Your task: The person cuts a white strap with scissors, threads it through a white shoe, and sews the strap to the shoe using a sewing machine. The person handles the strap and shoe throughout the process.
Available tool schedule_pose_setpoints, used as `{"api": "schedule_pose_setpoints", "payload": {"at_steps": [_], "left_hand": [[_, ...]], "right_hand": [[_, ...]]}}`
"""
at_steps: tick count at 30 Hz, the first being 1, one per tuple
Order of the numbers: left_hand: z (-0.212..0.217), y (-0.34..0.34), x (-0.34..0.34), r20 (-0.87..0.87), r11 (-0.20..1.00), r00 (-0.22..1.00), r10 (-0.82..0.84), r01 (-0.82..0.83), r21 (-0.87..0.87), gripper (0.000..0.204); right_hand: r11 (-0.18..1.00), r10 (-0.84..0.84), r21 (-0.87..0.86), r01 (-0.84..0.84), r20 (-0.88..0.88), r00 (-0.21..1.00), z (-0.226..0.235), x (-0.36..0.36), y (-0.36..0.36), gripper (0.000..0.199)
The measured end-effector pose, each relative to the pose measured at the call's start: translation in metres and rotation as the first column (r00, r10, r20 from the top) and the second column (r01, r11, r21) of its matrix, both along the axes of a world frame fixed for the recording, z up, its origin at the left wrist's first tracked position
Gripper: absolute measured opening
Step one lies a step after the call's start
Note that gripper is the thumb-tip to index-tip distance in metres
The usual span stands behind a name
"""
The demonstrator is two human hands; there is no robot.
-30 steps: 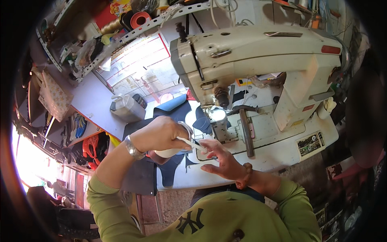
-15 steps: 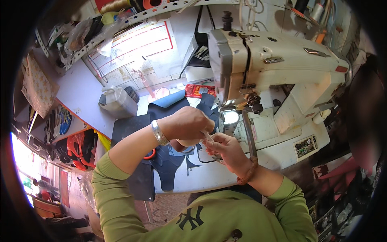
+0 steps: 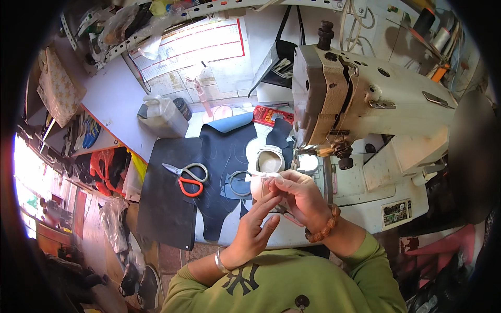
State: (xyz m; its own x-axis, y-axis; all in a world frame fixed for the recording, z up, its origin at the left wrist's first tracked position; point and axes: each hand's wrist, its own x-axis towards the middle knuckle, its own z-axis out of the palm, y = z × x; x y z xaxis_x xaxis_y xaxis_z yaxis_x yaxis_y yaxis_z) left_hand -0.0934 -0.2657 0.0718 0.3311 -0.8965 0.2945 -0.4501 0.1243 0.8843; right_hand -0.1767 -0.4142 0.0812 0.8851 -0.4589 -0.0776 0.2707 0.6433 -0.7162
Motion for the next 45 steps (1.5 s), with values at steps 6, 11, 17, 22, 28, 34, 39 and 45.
{"api": "schedule_pose_setpoints", "payload": {"at_steps": [6,11,17,22,28,34,39,45], "left_hand": [[-0.015,-0.011,0.006,-0.91,0.998,0.415,-0.015,-0.046,-0.038,0.047],[-0.022,-0.027,0.014,-0.92,0.954,0.345,0.184,-0.29,0.082,0.038],[-0.003,-0.064,0.018,-0.89,0.93,0.437,0.133,-0.365,-0.041,0.022],[0.012,-0.091,0.028,-0.729,0.955,0.651,0.213,-0.296,0.015,0.021],[0.015,-0.113,0.037,-0.491,0.978,0.851,0.184,-0.209,0.003,0.022],[0.009,-0.116,0.041,-0.343,0.985,0.924,0.171,-0.169,0.034,0.02],[0.01,-0.118,0.046,-0.048,0.987,0.99,0.136,-0.131,0.097,0.022],[0.004,-0.127,0.052,-0.137,0.99,0.989,0.064,-0.046,0.131,0.016]], "right_hand": [[0.933,-0.045,-0.36,-0.004,-0.128,0.991,-0.017,0.006,0.019,0.015],[0.509,-0.353,-0.836,0.202,0.012,0.936,-0.034,0.015,0.029,0.012],[0.704,-0.381,-0.629,0.33,0.059,0.923,-0.029,0.021,0.022,0.008],[0.977,-0.116,-0.19,0.093,-0.115,0.987,-0.027,0.004,0.008,0.026],[0.994,-0.111,-0.037,0.107,-0.124,0.986,-0.027,-0.009,-0.005,0.025],[0.995,-0.099,-0.017,0.098,-0.219,0.971,-0.02,-0.014,-0.012,0.025],[0.985,-0.173,-0.028,0.171,-0.249,0.953,-0.019,-0.015,-0.011,0.024],[0.977,-0.212,-0.049,0.206,-0.247,0.946,-0.022,-0.013,-0.01,0.022]]}}
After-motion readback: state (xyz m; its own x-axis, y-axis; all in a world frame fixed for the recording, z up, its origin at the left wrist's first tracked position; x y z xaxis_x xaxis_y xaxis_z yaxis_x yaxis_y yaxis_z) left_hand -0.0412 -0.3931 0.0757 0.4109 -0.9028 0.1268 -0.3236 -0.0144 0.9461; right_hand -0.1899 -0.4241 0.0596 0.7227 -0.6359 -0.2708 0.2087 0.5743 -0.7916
